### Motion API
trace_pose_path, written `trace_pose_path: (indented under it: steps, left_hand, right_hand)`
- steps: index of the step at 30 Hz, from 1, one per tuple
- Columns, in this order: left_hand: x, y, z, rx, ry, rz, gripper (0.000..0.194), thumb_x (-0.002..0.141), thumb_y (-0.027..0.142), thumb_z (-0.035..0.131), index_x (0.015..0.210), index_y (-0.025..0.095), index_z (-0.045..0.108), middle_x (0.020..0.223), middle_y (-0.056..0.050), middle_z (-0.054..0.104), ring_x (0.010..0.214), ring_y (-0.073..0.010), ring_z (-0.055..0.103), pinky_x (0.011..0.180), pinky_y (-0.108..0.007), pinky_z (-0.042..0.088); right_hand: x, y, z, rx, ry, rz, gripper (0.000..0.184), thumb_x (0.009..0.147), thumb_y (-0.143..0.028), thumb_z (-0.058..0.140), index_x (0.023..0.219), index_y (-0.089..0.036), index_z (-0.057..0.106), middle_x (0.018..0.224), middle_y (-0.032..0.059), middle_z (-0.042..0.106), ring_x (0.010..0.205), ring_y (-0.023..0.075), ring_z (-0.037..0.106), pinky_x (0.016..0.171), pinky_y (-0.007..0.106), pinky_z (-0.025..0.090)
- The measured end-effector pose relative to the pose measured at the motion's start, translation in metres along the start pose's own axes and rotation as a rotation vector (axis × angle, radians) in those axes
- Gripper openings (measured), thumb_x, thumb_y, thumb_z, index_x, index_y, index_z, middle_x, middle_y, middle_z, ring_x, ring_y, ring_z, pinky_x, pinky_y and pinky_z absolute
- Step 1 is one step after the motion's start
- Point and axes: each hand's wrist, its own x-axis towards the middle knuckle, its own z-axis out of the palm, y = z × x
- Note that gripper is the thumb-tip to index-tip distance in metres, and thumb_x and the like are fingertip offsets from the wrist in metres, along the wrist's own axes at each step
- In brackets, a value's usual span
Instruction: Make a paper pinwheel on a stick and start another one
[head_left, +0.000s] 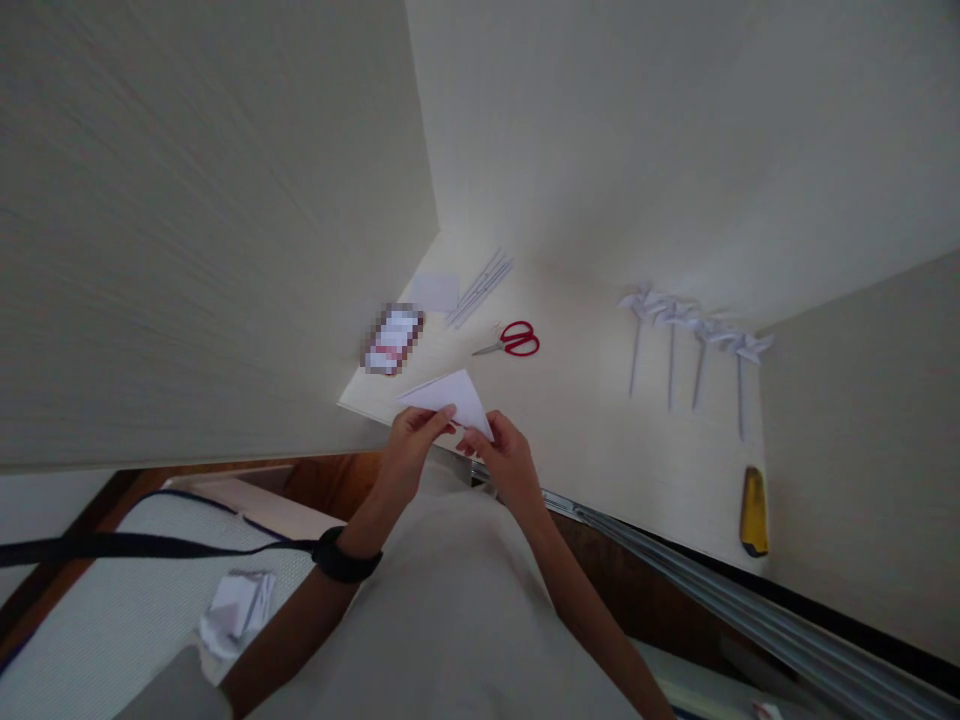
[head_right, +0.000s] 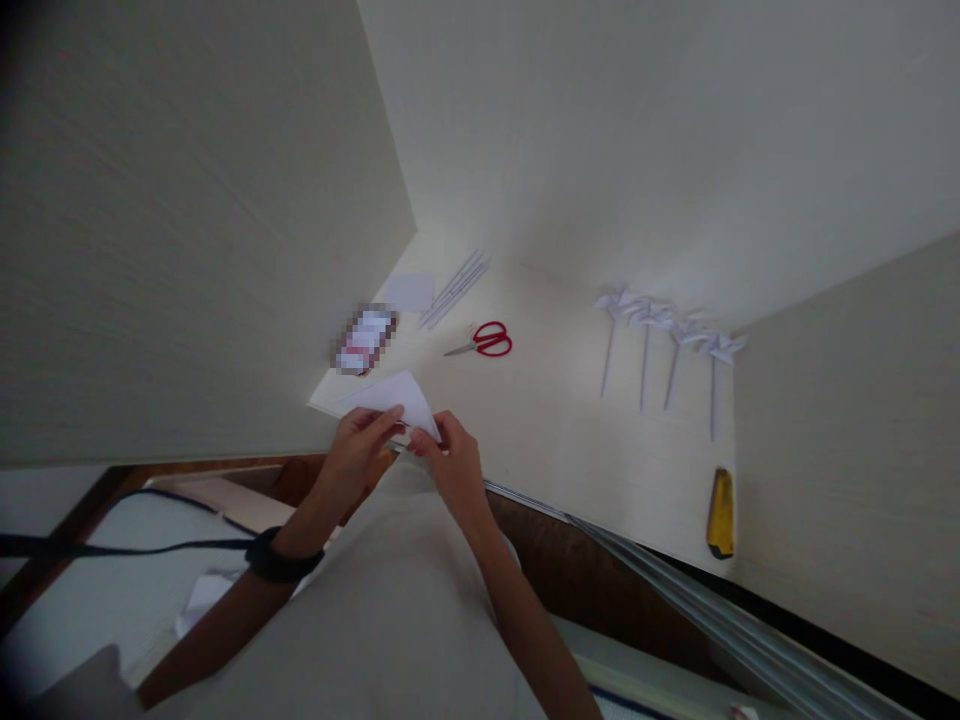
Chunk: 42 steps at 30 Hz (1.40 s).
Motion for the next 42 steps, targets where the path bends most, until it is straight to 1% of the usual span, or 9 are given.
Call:
trace_pose_path:
  steps: [3,9,12,15,22,28,32,37,42]
  left_hand:
    - [0.004,0.009,-0.005,-0.034,0.032,-0.019,0.025,0.089,0.033,0.057,0.104,0.013,0.059,0.096,-0.005,0.063,0.079,-0.0143,0.062,0.069,-0.032,0.055]
    - [-0.004,0.008,-0.011,-0.103,0.079,-0.057,0.025,0.090,0.033,0.056,0.104,0.013,0.058,0.093,-0.004,0.062,0.075,-0.0130,0.061,0.065,-0.029,0.054]
    - [-0.006,0.010,-0.013,-0.128,0.068,-0.068,0.024,0.089,0.031,0.057,0.105,0.013,0.058,0.096,-0.005,0.062,0.078,-0.0138,0.061,0.068,-0.031,0.055]
    - [-0.005,0.017,-0.015,-0.143,0.026,-0.074,0.024,0.089,0.029,0.058,0.106,0.013,0.058,0.098,-0.005,0.063,0.081,-0.0149,0.062,0.071,-0.033,0.055]
    - [-0.007,0.036,-0.019,-0.134,-0.070,-0.086,0.022,0.087,0.027,0.061,0.103,0.012,0.060,0.105,-0.007,0.063,0.092,-0.0181,0.062,0.081,-0.038,0.054]
    - [-0.014,0.046,-0.007,-0.132,-0.118,-0.063,0.020,0.087,0.026,0.061,0.101,0.012,0.061,0.099,-0.005,0.064,0.086,-0.0161,0.062,0.076,-0.035,0.055]
    - [-0.016,0.050,0.003,-0.148,-0.125,0.002,0.017,0.087,0.025,0.060,0.099,0.012,0.060,0.089,-0.002,0.062,0.072,-0.0118,0.060,0.064,-0.027,0.053]
    - [-0.020,0.058,0.015,-0.168,-0.193,0.053,0.020,0.085,0.022,0.063,0.103,0.013,0.057,0.081,0.001,0.062,0.065,-0.0106,0.060,0.058,-0.024,0.052]
    - [-0.028,0.071,0.028,-0.157,-0.276,0.045,0.025,0.072,0.013,0.074,0.092,0.014,0.059,0.076,0.002,0.068,0.072,-0.0129,0.066,0.070,-0.026,0.053]
  right_hand:
    - [0.027,0.002,-0.025,-0.176,-0.033,-0.031,0.028,0.095,-0.036,0.054,0.103,-0.010,0.058,0.095,0.0050,0.059,0.082,0.0119,0.059,0.075,0.029,0.053]
    - [0.120,0.021,-0.070,-0.592,0.120,-0.046,0.030,0.095,-0.035,0.053,0.113,-0.012,0.056,0.111,0.0083,0.056,0.100,0.0172,0.056,0.089,0.038,0.050]
    - [0.163,0.028,-0.072,-0.789,0.151,-0.053,0.032,0.094,-0.034,0.054,0.117,-0.012,0.055,0.119,0.0097,0.053,0.108,0.0200,0.053,0.093,0.041,0.047]
    - [0.189,0.034,-0.069,-0.944,0.137,-0.041,0.033,0.094,-0.034,0.055,0.118,-0.012,0.055,0.119,0.0099,0.053,0.109,0.0204,0.053,0.093,0.042,0.047]
    - [0.205,0.045,-0.067,-1.057,0.124,-0.024,0.034,0.094,-0.035,0.055,0.119,-0.012,0.054,0.119,0.0102,0.053,0.109,0.0206,0.053,0.094,0.042,0.047]
    - [0.194,0.042,-0.075,-0.884,0.123,-0.020,0.033,0.094,-0.034,0.055,0.117,-0.012,0.055,0.118,0.0098,0.053,0.107,0.0200,0.054,0.093,0.041,0.048]
    - [0.168,0.037,-0.085,-0.664,0.197,0.017,0.032,0.094,-0.035,0.055,0.116,-0.012,0.055,0.113,0.0089,0.055,0.101,0.0183,0.056,0.088,0.038,0.050]
    - [0.098,0.027,-0.083,-0.247,0.250,0.028,0.031,0.094,-0.035,0.054,0.115,-0.011,0.054,0.105,0.0071,0.057,0.090,0.0146,0.058,0.079,0.032,0.053]
    - [0.004,0.007,-0.055,0.183,0.214,0.017,0.030,0.096,-0.038,0.052,0.107,-0.010,0.054,0.086,0.0024,0.056,0.068,0.0077,0.054,0.061,0.021,0.050]
